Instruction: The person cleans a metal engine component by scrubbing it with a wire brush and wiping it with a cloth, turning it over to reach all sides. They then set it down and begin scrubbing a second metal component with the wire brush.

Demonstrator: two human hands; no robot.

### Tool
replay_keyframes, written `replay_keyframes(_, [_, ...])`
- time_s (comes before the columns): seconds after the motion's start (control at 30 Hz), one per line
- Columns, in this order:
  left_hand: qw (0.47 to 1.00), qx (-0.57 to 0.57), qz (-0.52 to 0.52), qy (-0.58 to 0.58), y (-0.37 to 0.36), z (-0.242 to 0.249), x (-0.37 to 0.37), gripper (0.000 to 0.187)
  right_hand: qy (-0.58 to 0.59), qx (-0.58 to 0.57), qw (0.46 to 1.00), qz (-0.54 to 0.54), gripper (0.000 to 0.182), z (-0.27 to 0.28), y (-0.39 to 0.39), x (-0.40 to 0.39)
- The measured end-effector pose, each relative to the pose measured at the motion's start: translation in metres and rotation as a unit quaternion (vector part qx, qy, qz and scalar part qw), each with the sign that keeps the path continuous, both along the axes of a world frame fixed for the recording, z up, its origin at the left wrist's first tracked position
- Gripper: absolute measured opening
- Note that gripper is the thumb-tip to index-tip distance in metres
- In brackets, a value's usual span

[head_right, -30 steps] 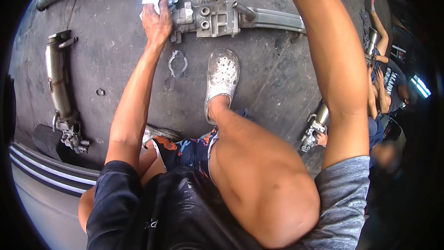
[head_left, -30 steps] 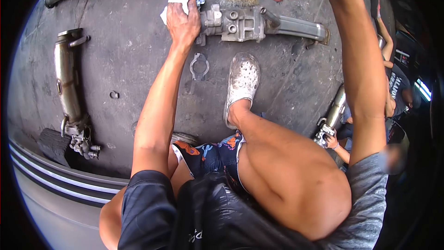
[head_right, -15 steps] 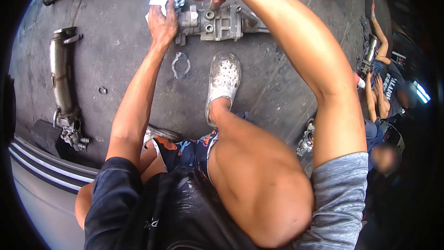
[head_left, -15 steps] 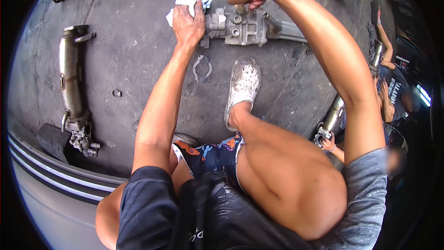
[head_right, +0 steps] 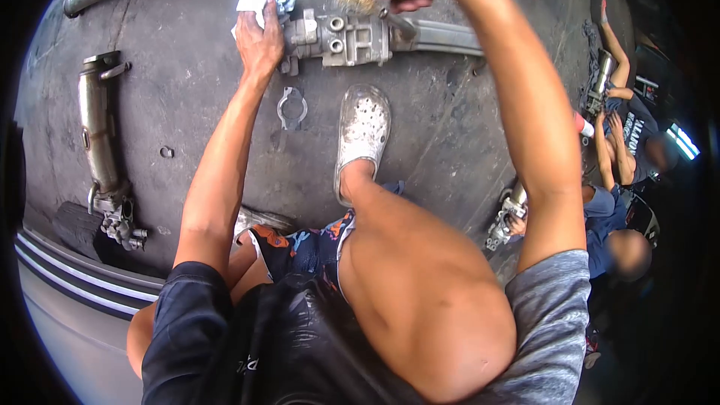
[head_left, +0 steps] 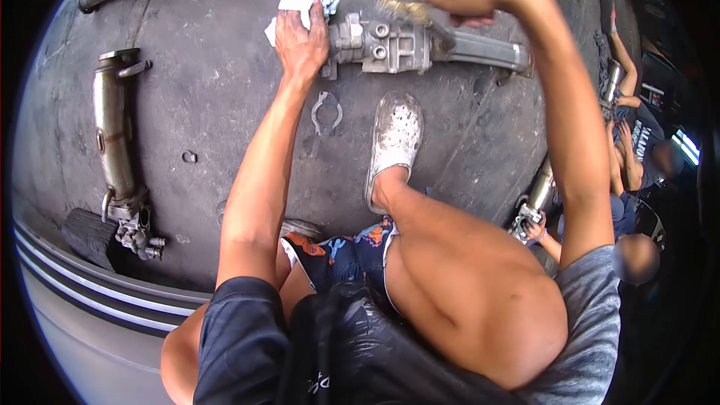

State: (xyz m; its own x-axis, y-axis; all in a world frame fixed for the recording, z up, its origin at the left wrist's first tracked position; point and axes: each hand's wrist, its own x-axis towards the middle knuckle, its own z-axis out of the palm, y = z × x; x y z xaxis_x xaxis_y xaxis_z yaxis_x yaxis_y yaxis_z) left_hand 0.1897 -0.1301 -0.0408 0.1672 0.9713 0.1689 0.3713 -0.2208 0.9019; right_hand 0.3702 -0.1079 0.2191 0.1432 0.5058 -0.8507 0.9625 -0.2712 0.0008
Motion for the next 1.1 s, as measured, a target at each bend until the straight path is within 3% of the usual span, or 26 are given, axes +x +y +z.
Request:
replay_keyframes(0.07, [1.000,-0.003,-0.005,0.000,0.001,0.003,-0.002,0.035,-0.045,0.029,0.998,-0.041,0.041,0.056,-0.010,-0.032])
replay_keyframes(0.13, [1.000,0.001,-0.001,0.014,0.003,0.000,0.000,0.036,-0.022,0.109,0.994,0.020,0.032,0.004,-0.038,-0.004])
replay_keyframes(0.23, [1.000,0.001,-0.008,0.002,0.007,0.002,0.003,0.037,-0.102,-0.145,0.981,-0.084,0.029,0.003,0.019,-0.060])
replay_keyframes(0.3, [1.000,-0.014,-0.013,0.005,0.008,0.003,0.002,0.038,-0.082,-0.115,0.990,-0.016,0.018,0.005,0.024,-0.034])
replay_keyframes(0.43, [1.000,-0.020,-0.007,0.022,0.006,0.003,0.001,0.039,-0.038,-0.085,0.995,0.046,0.021,0.053,0.033,-0.033])
replay_keyframes(0.53, [1.000,-0.009,-0.009,0.019,0.005,0.005,0.001,0.039,-0.083,-0.117,0.988,0.052,0.023,-0.018,0.014,-0.026])
replay_keyframes(0.57, [1.000,0.010,-0.011,0.016,0.006,0.000,0.001,0.038,-0.087,-0.078,0.960,0.254,0.024,-0.052,0.017,-0.010])
replay_keyframes(0.67, [1.000,-0.004,0.001,0.019,0.006,0.008,0.003,0.038,-0.143,-0.058,0.987,0.040,0.022,-0.010,0.030,-0.036])
replay_keyframes(0.7, [1.000,-0.008,-0.001,0.021,0.005,0.009,0.002,0.038,-0.146,-0.060,0.975,0.158,0.021,0.011,0.030,-0.042])
replay_keyframes(0.8, [0.999,-0.028,-0.016,0.035,0.006,0.001,-0.001,0.039,-0.080,-0.080,0.986,0.122,0.023,0.050,0.023,-0.049])
replay_keyframes(0.83, [0.999,-0.014,-0.005,0.032,0.006,0.001,0.001,0.039,-0.054,-0.121,0.988,0.085,0.021,0.037,0.018,-0.046])
replay_keyframes(0.87, [0.999,-0.021,-0.005,0.029,0.005,0.002,0.001,0.039,-0.104,-0.078,0.987,0.098,0.020,-0.006,0.007,-0.041])
replay_keyframes(0.93, [0.999,-0.024,-0.011,0.025,0.008,0.005,0.002,0.039,-0.114,-0.035,0.977,0.175,0.022,-0.053,0.013,-0.021])
replay_keyframes(0.97, [0.999,-0.023,-0.009,0.026,0.009,0.006,0.003,0.040,-0.144,-0.079,0.979,0.123,0.022,-0.053,0.023,-0.025])
replay_keyframes(1.0, [0.999,-0.023,-0.013,0.020,0.010,0.008,0.004,0.040,-0.171,-0.123,0.975,0.068,0.022,-0.046,0.034,-0.028])
replay_keyframes(1.03, [0.999,-0.026,-0.016,0.014,0.011,0.009,0.003,0.041,-0.153,-0.056,0.985,0.061,0.023,-0.010,0.032,-0.042])
replay_keyframes(1.1, [0.999,-0.033,-0.014,0.020,0.004,0.008,-0.003,0.042,-0.089,-0.075,0.988,0.106,0.021,0.040,0.031,-0.049])
